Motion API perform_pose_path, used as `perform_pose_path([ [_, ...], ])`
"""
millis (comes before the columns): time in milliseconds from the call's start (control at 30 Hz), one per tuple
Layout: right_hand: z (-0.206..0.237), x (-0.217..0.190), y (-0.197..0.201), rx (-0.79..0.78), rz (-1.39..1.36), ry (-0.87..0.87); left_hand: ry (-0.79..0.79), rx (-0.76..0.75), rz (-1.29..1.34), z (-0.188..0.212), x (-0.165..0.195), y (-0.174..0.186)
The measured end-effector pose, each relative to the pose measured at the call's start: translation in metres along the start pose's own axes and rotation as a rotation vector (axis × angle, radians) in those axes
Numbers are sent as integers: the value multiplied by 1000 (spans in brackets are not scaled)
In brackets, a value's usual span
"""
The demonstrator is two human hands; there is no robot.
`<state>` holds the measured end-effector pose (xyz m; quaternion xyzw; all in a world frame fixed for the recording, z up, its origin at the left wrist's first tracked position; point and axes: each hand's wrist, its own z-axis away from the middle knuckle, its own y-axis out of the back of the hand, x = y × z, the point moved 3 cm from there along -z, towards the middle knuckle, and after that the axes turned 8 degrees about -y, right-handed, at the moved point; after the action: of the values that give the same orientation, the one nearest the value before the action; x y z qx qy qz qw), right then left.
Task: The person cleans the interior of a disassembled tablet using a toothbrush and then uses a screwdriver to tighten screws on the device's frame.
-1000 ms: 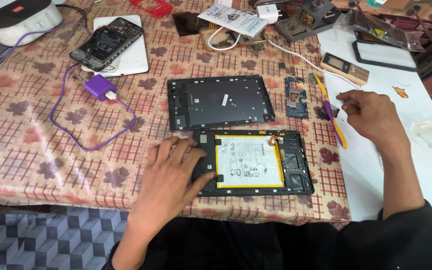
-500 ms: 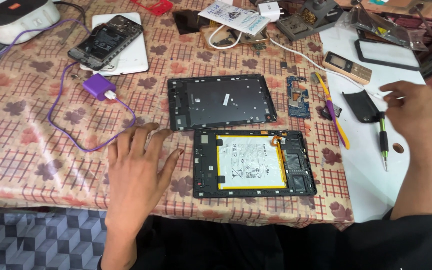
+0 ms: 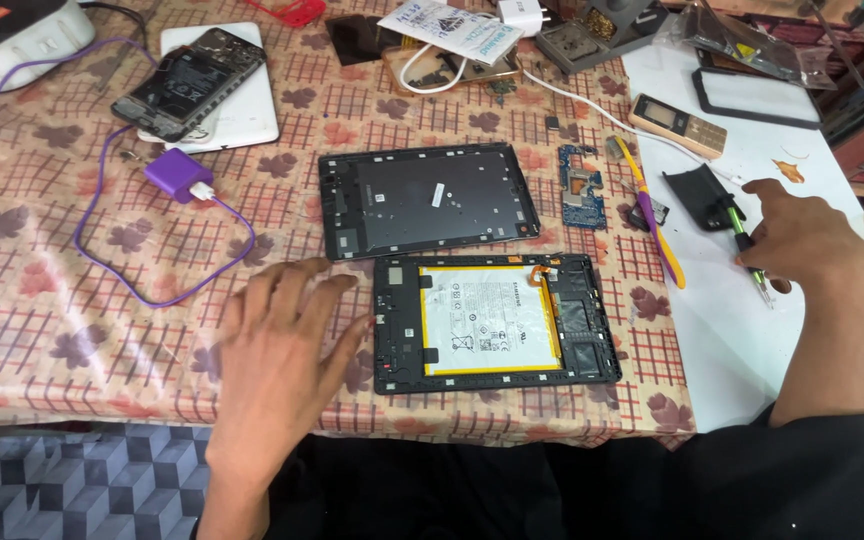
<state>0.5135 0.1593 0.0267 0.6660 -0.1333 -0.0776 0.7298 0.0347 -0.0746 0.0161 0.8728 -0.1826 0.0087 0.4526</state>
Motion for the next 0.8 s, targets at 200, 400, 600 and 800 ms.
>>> perform_pose_path([
  [200, 15, -12, 14, 203, 138, 64, -63, -22, 57, -1, 7, -4],
  [400, 47, -38, 44, 671, -494, 472, -84, -9, 72, 0, 11, -5],
  [600, 64, -134, 47, 109, -1414, 827, -62, -9, 91, -1, 13, -9],
  [800, 106, -197, 25, 109, -1283, 949, -87, -15, 64, 0, 13, -16],
])
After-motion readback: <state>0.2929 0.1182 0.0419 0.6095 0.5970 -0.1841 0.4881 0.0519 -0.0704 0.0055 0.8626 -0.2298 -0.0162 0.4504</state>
